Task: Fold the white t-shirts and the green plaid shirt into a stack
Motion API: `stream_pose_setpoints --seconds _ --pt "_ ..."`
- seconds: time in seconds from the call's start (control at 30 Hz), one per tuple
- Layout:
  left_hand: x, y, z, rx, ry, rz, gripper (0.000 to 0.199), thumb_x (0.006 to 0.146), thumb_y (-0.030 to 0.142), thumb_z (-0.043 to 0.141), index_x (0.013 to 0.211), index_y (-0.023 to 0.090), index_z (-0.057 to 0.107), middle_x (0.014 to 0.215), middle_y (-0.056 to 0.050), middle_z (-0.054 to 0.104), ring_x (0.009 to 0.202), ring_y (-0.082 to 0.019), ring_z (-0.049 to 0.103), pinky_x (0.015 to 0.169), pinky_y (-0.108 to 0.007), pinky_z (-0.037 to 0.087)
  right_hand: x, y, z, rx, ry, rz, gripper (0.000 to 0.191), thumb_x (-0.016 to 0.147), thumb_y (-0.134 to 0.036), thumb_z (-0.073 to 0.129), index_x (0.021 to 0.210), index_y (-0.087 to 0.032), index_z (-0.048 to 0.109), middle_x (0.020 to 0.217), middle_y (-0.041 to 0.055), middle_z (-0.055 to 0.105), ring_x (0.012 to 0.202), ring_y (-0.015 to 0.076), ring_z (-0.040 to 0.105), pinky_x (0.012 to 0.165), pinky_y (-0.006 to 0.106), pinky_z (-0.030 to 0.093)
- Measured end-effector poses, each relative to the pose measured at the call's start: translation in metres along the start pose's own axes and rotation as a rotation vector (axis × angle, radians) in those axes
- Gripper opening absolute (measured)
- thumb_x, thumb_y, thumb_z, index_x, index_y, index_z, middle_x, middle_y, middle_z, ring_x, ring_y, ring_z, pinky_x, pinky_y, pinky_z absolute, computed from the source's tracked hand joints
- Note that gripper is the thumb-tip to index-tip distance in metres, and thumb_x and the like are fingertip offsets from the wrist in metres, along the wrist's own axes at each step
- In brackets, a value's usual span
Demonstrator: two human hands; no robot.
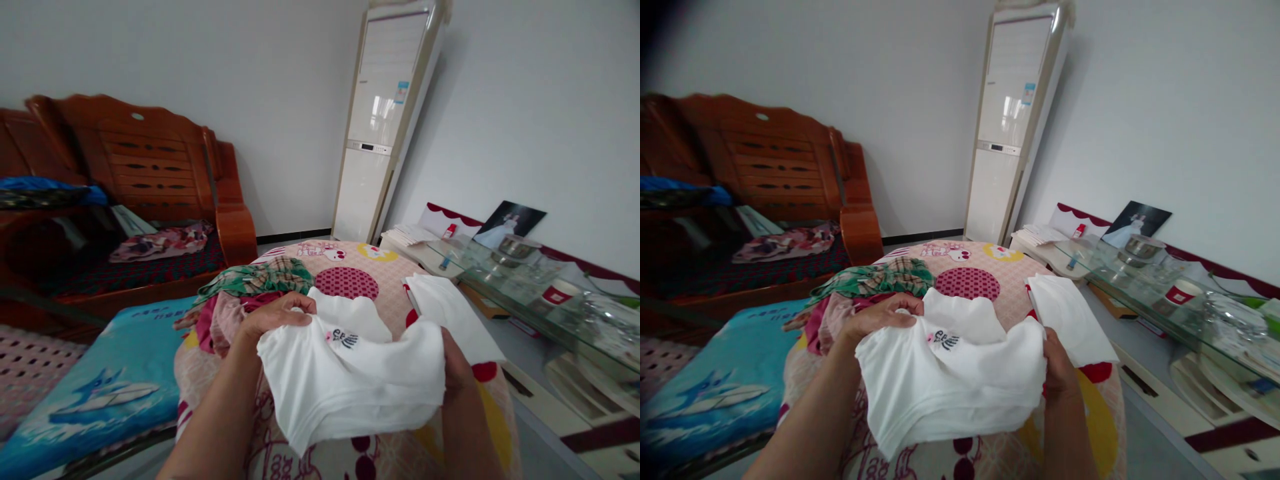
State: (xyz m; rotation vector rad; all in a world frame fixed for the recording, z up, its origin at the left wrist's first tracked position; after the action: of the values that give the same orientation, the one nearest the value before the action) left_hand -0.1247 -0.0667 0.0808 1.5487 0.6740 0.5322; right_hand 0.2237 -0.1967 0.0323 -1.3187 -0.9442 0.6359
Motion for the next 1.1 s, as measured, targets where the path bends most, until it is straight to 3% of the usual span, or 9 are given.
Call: stream_pose_setpoints --seconds 0.07,0.17,0.27,0.33,0.4,0.63,0.8,0.97,1.1 --pt "0.015 -0.006 -0.001 -0.103 0.132 0.032 0.032 0.064 0.043 0.071 0.079 0.015 0.066 0.075 -0.004 0.066 0.064 -0.017 0.06 0.058 -0.025 0.049 0.009 -0.001 0.017 0.153 -0.091 0.1 0.034 0.072 -0.049 0.067 0.083 -0.017 0.07 0.067 0.0048 0.069 0.066 0.0244 0.065 0.063 0.037 0.053" --pt "0.04 -0.019 -0.006 -0.305 0.517 0.185 0.05 0.079 0.058 0.053 0.105 0.016 0.06 0.093 -0.007 0.067 0.077 -0.019 0.065 0.064 -0.029 0.054 0.024 -0.009 0.041 0.416 -0.032 -0.056 0.049 0.08 -0.049 0.057 0.123 -0.026 0.059 0.113 0.0087 0.068 0.103 0.0261 0.063 0.084 0.044 0.052" --pt "0.057 -0.04 -0.011 -0.36 0.666 0.178 0.058 0.086 0.061 0.044 0.125 0.019 0.048 0.12 -0.011 0.059 0.095 -0.02 0.066 0.08 -0.035 0.056 0.032 -0.001 0.052 0.458 -0.03 -0.06 0.066 0.08 -0.045 0.059 0.142 -0.037 0.037 0.145 0.0068 0.045 0.121 0.0262 0.055 0.095 0.051 0.046" --pt "0.061 -0.055 -0.016 -0.283 0.762 0.163 0.055 0.085 0.054 0.051 0.126 0.019 0.048 0.128 -0.013 0.056 0.103 -0.021 0.065 0.086 -0.036 0.054 0.033 0.012 0.05 0.384 0.018 -0.031 0.072 0.079 -0.044 0.062 0.144 -0.035 0.033 0.15 0.0096 0.037 0.124 0.0274 0.052 0.099 0.052 0.043" --pt "0.062 -0.068 -0.02 -0.129 0.825 0.15 0.049 0.081 0.043 0.06 0.122 0.017 0.054 0.127 -0.013 0.058 0.109 -0.023 0.062 0.09 -0.037 0.052 0.031 0.026 0.046 0.274 0.04 -0.018 0.072 0.077 -0.044 0.065 0.142 -0.026 0.04 0.147 0.0146 0.042 0.125 0.029 0.051 0.102 0.051 0.04" --pt "0.067 -0.082 -0.008 0.538 0.759 0.031 0.035 0.07 0.021 0.067 0.105 0.018 0.066 0.11 -0.007 0.068 0.099 -0.021 0.064 0.09 -0.033 0.05 0.026 0.057 0.055 -0.158 -0.056 -0.037 0.067 0.071 -0.056 0.065 0.123 -0.013 0.061 0.123 0.0186 0.063 0.114 0.0326 0.059 0.097 0.047 0.045" --pt "0.066 -0.08 0.005 0.811 0.709 0.051 0.021 0.065 0.015 0.068 0.086 0.018 0.066 0.106 -0.007 0.067 0.103 -0.023 0.06 0.093 -0.034 0.046 0.021 0.06 0.072 -0.528 -0.026 -0.209 0.056 0.069 -0.053 0.063 0.11 -0.015 0.068 0.101 0.0143 0.071 0.095 0.0305 0.063 0.087 0.044 0.048" --pt "0.059 -0.064 0.003 0.718 0.755 0.172 0.011 0.076 0.023 0.058 0.083 0.017 0.063 0.091 -0.005 0.066 0.086 -0.02 0.061 0.082 -0.03 0.047 0.023 0.053 0.069 -0.445 0.043 -0.194 0.041 0.075 -0.052 0.055 0.086 -0.016 0.07 0.075 0.0067 0.068 0.071 0.022 0.06 0.068 0.033 0.048" --pt "0.047 -0.042 -0.003 0.372 0.732 0.28 0.026 0.081 0.041 0.053 0.077 0.017 0.057 0.065 0.002 0.055 0.06 -0.013 0.053 0.058 -0.022 0.042 0.029 0.045 0.055 -0.04 0.205 -0.041 0.044 0.07 -0.056 0.062 0.088 -0.015 0.066 0.072 0.0027 0.067 0.068 0.0191 0.06 0.062 0.03 0.049"
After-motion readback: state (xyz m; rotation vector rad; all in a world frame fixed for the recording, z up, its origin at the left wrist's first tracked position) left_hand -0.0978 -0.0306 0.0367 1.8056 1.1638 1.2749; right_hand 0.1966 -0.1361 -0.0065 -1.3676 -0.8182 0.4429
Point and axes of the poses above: each hand's wrist, its own x-axis towards the middle knuckle, its own z-axis out of the palm, y = z × x, the point moved 2 cm from there along x, towards the middle knuckle
